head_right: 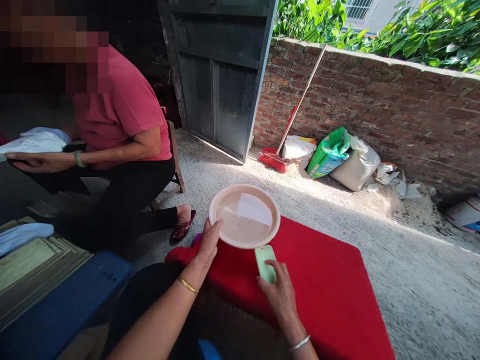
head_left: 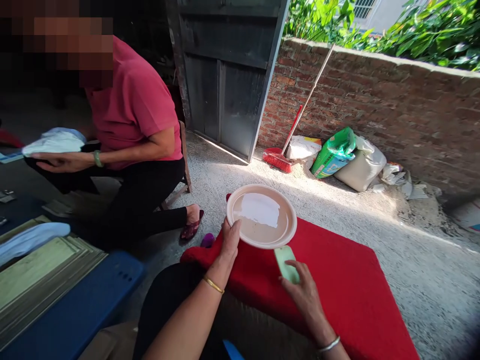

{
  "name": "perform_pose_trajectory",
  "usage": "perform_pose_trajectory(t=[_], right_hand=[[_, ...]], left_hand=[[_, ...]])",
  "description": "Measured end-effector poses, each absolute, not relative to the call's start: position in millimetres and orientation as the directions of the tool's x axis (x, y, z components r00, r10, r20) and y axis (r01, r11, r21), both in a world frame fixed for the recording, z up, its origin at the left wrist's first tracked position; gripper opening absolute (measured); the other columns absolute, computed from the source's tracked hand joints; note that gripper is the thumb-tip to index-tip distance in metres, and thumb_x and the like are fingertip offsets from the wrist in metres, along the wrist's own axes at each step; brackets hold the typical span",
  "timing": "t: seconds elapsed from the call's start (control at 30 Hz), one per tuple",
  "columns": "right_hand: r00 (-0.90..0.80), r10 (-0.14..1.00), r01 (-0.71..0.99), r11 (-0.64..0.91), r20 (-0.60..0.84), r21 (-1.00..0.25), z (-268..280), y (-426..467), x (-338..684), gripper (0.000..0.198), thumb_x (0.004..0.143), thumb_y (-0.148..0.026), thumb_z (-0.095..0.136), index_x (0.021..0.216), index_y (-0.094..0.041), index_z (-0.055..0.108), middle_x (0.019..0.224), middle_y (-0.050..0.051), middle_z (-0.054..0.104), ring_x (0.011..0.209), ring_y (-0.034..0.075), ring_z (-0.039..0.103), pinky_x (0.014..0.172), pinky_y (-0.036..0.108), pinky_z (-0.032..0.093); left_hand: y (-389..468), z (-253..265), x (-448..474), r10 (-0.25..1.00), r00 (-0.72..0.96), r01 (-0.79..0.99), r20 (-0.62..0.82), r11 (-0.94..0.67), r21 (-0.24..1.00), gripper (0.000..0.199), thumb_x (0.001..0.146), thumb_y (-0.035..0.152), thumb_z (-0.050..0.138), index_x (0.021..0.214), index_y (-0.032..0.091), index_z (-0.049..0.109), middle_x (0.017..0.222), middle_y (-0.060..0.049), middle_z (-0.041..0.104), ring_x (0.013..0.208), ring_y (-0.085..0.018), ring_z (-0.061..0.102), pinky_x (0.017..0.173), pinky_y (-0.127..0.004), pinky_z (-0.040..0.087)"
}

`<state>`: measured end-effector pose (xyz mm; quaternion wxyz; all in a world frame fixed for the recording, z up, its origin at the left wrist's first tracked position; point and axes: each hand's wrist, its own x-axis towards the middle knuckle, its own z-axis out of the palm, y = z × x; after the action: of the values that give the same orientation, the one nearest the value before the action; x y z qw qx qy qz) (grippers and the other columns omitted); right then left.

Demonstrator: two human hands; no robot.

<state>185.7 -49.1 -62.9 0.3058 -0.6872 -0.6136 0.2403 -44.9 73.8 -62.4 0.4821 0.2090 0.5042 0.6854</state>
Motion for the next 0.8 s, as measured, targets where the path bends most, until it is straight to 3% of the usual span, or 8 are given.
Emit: perform_pose_trajectory(t=[0.13, 0.2, 0.3, 0.4, 0.5, 0.63, 0.73, 0.8], right_hand=[[0.476, 0.879, 0.737, -0.408, -0.014, -0.539, -59.2, -31.6, 229.1, 0.051, 0.071, -0.056, 0.058, 0.111, -0.025, 0.063, 0.099, 0.006, 0.058, 0.089, 0.027, 0.061, 0.072, 0.037, 0.049], [0.495, 0.866, 0.754, -0.469, -0.071, -0.460, -61.3, -31.8, 218.1, 0.051, 0.076, -0.056, 0.056, 0.115, -0.024, 0.061, 0.103, 0.008, 0.058, 0.090, 0.028, 0.062, 0.069, 0.037, 0.048], [0.252, 0.963, 0.838, -0.266, -0.094, -0.477, -66.8, -52.6, 159.4, 0.043, 0.080, -0.045, 0.057, 0.118, -0.024, 0.061, 0.109, 0.009, 0.057, 0.092, 0.027, 0.064, 0.073, 0.036, 0.049], [-0.148, 0.982, 0.814, 0.052, -0.120, -0.578, -65.9, -82.8, 99.4, 0.041, 0.070, -0.024, 0.065, 0.111, -0.026, 0.064, 0.106, 0.006, 0.059, 0.092, 0.023, 0.064, 0.077, 0.031, 0.049], [-0.273, 0.952, 0.738, 0.113, -0.141, -0.666, -57.9, -101.8, 96.9, 0.046, 0.062, -0.017, 0.066, 0.106, -0.029, 0.066, 0.101, 0.002, 0.060, 0.089, 0.020, 0.064, 0.075, 0.027, 0.049], [0.105, 0.994, 0.711, -0.099, -0.035, -0.696, -55.5, -114.5, 195.0, 0.037, 0.071, -0.041, 0.064, 0.107, -0.030, 0.066, 0.103, 0.003, 0.061, 0.092, 0.022, 0.064, 0.080, 0.032, 0.051], [0.495, 0.869, 0.689, -0.372, 0.028, -0.623, -64.8, -126.2, 279.9, 0.051, 0.066, -0.063, 0.061, 0.103, -0.029, 0.066, 0.100, 0.006, 0.062, 0.094, 0.029, 0.063, 0.078, 0.040, 0.051], [0.642, 0.765, 0.649, -0.514, 0.042, -0.560, -73.5, -133.7, 305.9, 0.057, 0.062, -0.069, 0.060, 0.101, -0.028, 0.065, 0.101, 0.008, 0.062, 0.096, 0.034, 0.063, 0.074, 0.043, 0.051]], left_hand=[[73.2, -55.5, -44.2, 0.889, -0.413, -0.480, -0.197, -0.029, 0.877, 0.043, 0.073, 0.018, 0.068, 0.116, 0.017, 0.065, 0.111, -0.009, 0.074, 0.101, -0.022, 0.069, 0.087, -0.031, 0.057], [72.8, -51.8, -45.4, 0.888, -0.399, -0.510, -0.231, -0.006, 0.860, 0.043, 0.073, 0.018, 0.069, 0.117, 0.017, 0.064, 0.111, -0.009, 0.074, 0.102, -0.022, 0.069, 0.088, -0.032, 0.057], [70.3, -46.5, -49.9, 0.886, -0.349, -0.558, -0.304, 0.064, 0.827, 0.042, 0.075, 0.019, 0.069, 0.117, 0.018, 0.063, 0.110, -0.008, 0.074, 0.102, -0.022, 0.070, 0.090, -0.034, 0.057], [66.3, -42.8, -54.8, 0.889, -0.287, -0.576, -0.357, 0.137, 0.806, 0.042, 0.077, 0.021, 0.069, 0.119, 0.020, 0.062, 0.106, -0.007, 0.075, 0.099, -0.022, 0.071, 0.089, -0.035, 0.058], [65.3, -45.0, -55.6, 0.894, -0.285, -0.562, -0.347, 0.138, 0.816, 0.043, 0.076, 0.020, 0.070, 0.118, 0.021, 0.062, 0.103, -0.005, 0.075, 0.099, -0.021, 0.071, 0.089, -0.036, 0.058], [70.9, -56.2, -50.4, 0.882, -0.356, -0.526, -0.308, 0.084, 0.846, 0.046, 0.069, 0.015, 0.070, 0.114, 0.020, 0.063, 0.103, -0.005, 0.073, 0.098, -0.021, 0.070, 0.091, -0.036, 0.057], [75.2, -62.4, -46.7, 0.872, -0.413, -0.490, -0.265, 0.033, 0.871, 0.047, 0.067, 0.013, 0.068, 0.112, 0.019, 0.063, 0.104, -0.006, 0.073, 0.097, -0.021, 0.069, 0.091, -0.035, 0.056], [76.5, -63.1, -45.8, 0.865, -0.428, -0.477, -0.260, 0.028, 0.879, 0.046, 0.066, 0.012, 0.066, 0.111, 0.019, 0.063, 0.103, -0.005, 0.073, 0.098, -0.021, 0.069, 0.092, -0.035, 0.056]])
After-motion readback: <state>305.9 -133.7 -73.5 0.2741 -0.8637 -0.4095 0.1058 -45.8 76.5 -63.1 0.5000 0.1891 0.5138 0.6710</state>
